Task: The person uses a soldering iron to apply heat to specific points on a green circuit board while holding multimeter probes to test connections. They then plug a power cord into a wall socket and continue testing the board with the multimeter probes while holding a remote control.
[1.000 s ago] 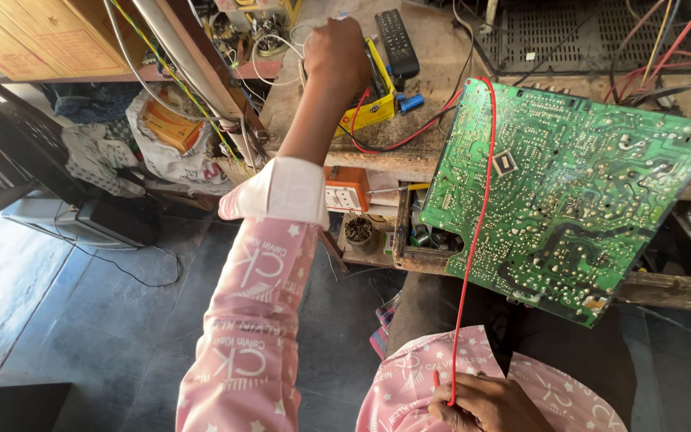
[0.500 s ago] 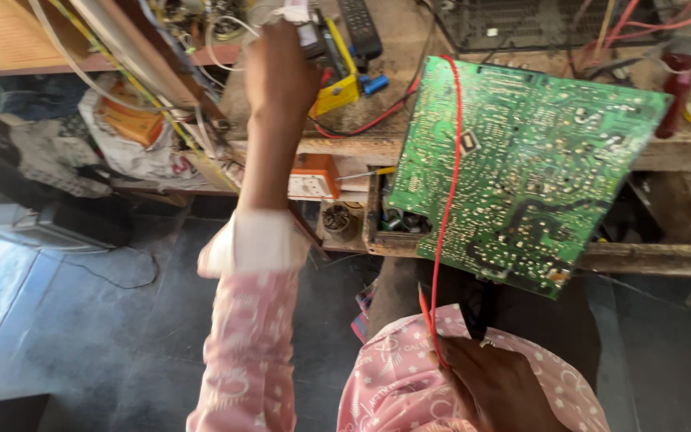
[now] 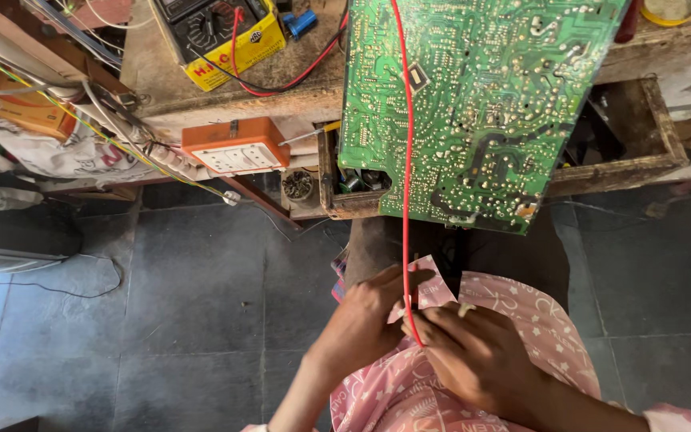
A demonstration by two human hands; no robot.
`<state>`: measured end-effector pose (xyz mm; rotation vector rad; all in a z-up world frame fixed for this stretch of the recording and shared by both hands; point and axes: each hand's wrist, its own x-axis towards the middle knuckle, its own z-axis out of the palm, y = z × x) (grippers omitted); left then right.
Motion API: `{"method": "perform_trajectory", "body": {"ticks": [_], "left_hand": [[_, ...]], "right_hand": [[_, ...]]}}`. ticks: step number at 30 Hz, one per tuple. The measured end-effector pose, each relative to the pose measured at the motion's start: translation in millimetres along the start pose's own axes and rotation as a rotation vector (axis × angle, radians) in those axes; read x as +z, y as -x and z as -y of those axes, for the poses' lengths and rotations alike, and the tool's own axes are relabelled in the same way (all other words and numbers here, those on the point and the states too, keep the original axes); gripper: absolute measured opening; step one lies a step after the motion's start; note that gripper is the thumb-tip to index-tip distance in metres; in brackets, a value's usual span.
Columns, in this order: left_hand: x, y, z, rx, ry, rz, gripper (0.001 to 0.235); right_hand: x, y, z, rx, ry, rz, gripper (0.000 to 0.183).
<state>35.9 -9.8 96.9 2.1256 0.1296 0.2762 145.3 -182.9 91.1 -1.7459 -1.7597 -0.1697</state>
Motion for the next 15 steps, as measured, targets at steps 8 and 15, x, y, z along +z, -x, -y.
{"method": "perform_trajectory", "body": {"ticks": [8,15], "left_hand": [[34.3,-4.3,18.5,-0.002,0.318,-0.138,0.036],[40.1,-5.1,13.1,0.049,0.424,-0.342,0.032]], "right_hand": [[1.1,-3.8,1.0,0.327,-0.333,-0.087,0.023],[8.6,7.9,-20.7,0.847,-0.685,-0.079,0.022]]}}
